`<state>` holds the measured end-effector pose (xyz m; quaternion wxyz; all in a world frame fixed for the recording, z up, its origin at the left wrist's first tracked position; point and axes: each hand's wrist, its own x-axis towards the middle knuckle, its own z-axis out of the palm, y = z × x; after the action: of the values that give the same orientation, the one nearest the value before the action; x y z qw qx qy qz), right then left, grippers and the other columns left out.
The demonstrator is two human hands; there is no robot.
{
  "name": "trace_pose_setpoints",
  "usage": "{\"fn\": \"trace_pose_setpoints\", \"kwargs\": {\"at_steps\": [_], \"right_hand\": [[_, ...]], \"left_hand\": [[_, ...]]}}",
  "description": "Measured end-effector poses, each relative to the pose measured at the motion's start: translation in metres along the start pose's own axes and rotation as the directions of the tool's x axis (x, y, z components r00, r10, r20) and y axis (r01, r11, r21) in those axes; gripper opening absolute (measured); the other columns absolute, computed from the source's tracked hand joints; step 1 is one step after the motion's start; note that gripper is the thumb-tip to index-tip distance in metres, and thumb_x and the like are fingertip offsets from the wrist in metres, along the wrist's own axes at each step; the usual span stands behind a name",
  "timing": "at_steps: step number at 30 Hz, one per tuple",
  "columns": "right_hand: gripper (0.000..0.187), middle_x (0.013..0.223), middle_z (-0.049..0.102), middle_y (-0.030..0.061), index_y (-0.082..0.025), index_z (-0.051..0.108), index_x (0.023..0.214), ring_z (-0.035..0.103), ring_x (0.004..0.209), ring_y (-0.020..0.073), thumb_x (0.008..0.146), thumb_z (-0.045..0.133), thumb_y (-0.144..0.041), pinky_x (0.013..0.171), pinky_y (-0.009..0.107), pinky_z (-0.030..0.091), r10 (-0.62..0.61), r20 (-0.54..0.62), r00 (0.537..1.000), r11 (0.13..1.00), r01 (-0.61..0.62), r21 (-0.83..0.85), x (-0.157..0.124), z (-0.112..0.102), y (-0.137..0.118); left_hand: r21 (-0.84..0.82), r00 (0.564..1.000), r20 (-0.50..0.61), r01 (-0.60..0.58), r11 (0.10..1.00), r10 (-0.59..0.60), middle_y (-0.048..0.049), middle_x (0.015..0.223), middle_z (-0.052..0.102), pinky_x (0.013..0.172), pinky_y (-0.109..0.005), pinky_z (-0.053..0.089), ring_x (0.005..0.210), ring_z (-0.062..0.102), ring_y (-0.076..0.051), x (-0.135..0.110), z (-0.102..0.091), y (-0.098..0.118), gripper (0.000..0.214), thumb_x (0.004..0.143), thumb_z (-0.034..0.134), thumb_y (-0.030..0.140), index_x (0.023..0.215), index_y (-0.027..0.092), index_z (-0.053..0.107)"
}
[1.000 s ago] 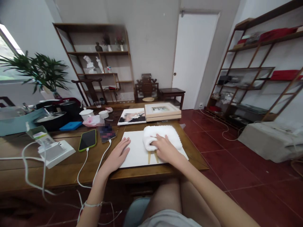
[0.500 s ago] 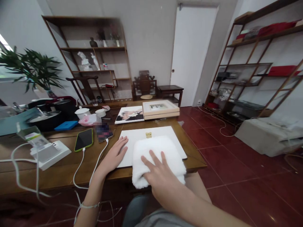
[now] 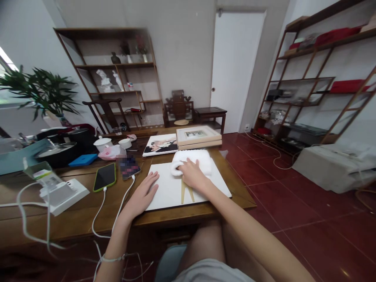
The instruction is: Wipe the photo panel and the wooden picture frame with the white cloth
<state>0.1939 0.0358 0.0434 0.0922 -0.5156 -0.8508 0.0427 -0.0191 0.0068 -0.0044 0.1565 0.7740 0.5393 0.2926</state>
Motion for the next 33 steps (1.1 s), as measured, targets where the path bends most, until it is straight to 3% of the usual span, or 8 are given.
{"fn": "trace_pose_setpoints", "kwargs": {"at_steps": [5,10,13,16,19,26,29,33], "right_hand": [[0.052,0.139,0.042,0.0172,-0.013,0.059,0.117,0.023,0.131,0.0396,0.071,0.039,0.002,0.097,0.068,0.018,0.022,0.0,1.0,0.999,-0.022,-0.049,-0.018,0.005,-0.03],[0.047,0.144,0.036,0.0155,-0.013,0.063,0.111,0.018,0.134,0.0411,0.069,0.046,-0.002,0.103,0.066,0.013,-0.167,0.112,0.98,0.984,0.172,-0.04,-0.081,-0.002,-0.065],[0.046,0.145,0.036,0.0113,-0.015,0.066,0.105,0.016,0.136,0.0376,0.066,0.045,-0.001,0.105,0.063,0.011,-0.244,0.145,0.959,0.97,0.241,0.039,-0.105,-0.006,-0.064],[0.054,0.142,0.041,0.0065,-0.019,0.065,0.105,0.02,0.137,0.0288,0.062,0.041,0.002,0.108,0.056,0.015,-0.243,0.088,0.966,0.966,0.233,0.113,-0.099,-0.007,-0.043],[0.055,0.134,0.05,0.0111,-0.018,0.062,0.11,0.028,0.134,0.0255,0.064,0.039,0.002,0.107,0.052,0.022,-0.183,0.053,0.982,0.98,0.178,0.091,-0.066,-0.007,-0.018],[0.052,0.135,0.047,0.0166,-0.013,0.057,0.118,0.031,0.129,0.0352,0.072,0.038,0.001,0.099,0.065,0.021,-0.11,-0.003,0.994,0.993,0.11,-0.038,0.009,0.002,-0.023],[0.049,0.137,0.046,0.015,-0.014,0.059,0.116,0.032,0.128,0.0351,0.073,0.041,-0.002,0.102,0.063,0.019,-0.149,0.0,0.989,0.988,0.149,-0.05,-0.009,0.003,-0.043],[0.043,0.138,0.045,0.0137,-0.014,0.065,0.106,0.03,0.13,0.0366,0.071,0.043,-0.004,0.105,0.06,0.016,-0.264,0.087,0.96,0.962,0.269,-0.039,-0.074,-0.004,-0.066]], "left_hand": [[0.0,1.0,0.011,0.014,1.0,-0.014,-0.0118,0.143,0.042,0.113,-0.041,0.021,0.137,0.027,-0.021,0.0,0.0,0.001,0.047,0.088,0.037,0.035,0.127,0.013,0.05],[0.006,1.0,0.004,-0.007,1.0,0.007,-0.0115,0.143,0.041,0.113,-0.042,0.022,0.137,0.028,-0.021,0.0,0.0,-0.001,0.046,0.088,0.036,0.035,0.126,0.014,0.05],[0.008,1.0,-0.001,-0.019,1.0,0.019,-0.0108,0.142,0.042,0.113,-0.042,0.022,0.136,0.029,-0.021,0.0,0.0,-0.001,0.045,0.088,0.035,0.033,0.126,0.014,0.051],[0.006,1.0,-0.008,-0.012,1.0,0.012,-0.0101,0.142,0.043,0.113,-0.043,0.022,0.136,0.029,-0.021,0.001,0.001,-0.001,0.045,0.089,0.034,0.033,0.125,0.015,0.051],[0.005,1.0,-0.006,0.0,1.0,0.0,-0.0107,0.142,0.043,0.113,-0.042,0.021,0.136,0.029,-0.02,0.001,0.002,-0.001,0.045,0.089,0.032,0.031,0.126,0.014,0.051],[-0.003,1.0,-0.009,-0.006,1.0,0.006,-0.0104,0.142,0.043,0.113,-0.039,0.021,0.136,0.029,-0.019,0.0,0.003,-0.005,0.046,0.091,0.028,0.029,0.127,0.013,0.05],[-0.003,1.0,-0.009,-0.007,1.0,0.007,-0.0112,0.142,0.043,0.113,-0.038,0.021,0.136,0.029,-0.019,0.001,0.004,-0.006,0.046,0.09,0.027,0.027,0.128,0.011,0.049],[-0.006,1.0,-0.007,-0.021,1.0,0.021,-0.013,0.142,0.042,0.113,-0.039,0.022,0.136,0.029,-0.02,0.001,0.004,-0.006,0.047,0.09,0.027,0.025,0.127,0.008,0.049]]}}
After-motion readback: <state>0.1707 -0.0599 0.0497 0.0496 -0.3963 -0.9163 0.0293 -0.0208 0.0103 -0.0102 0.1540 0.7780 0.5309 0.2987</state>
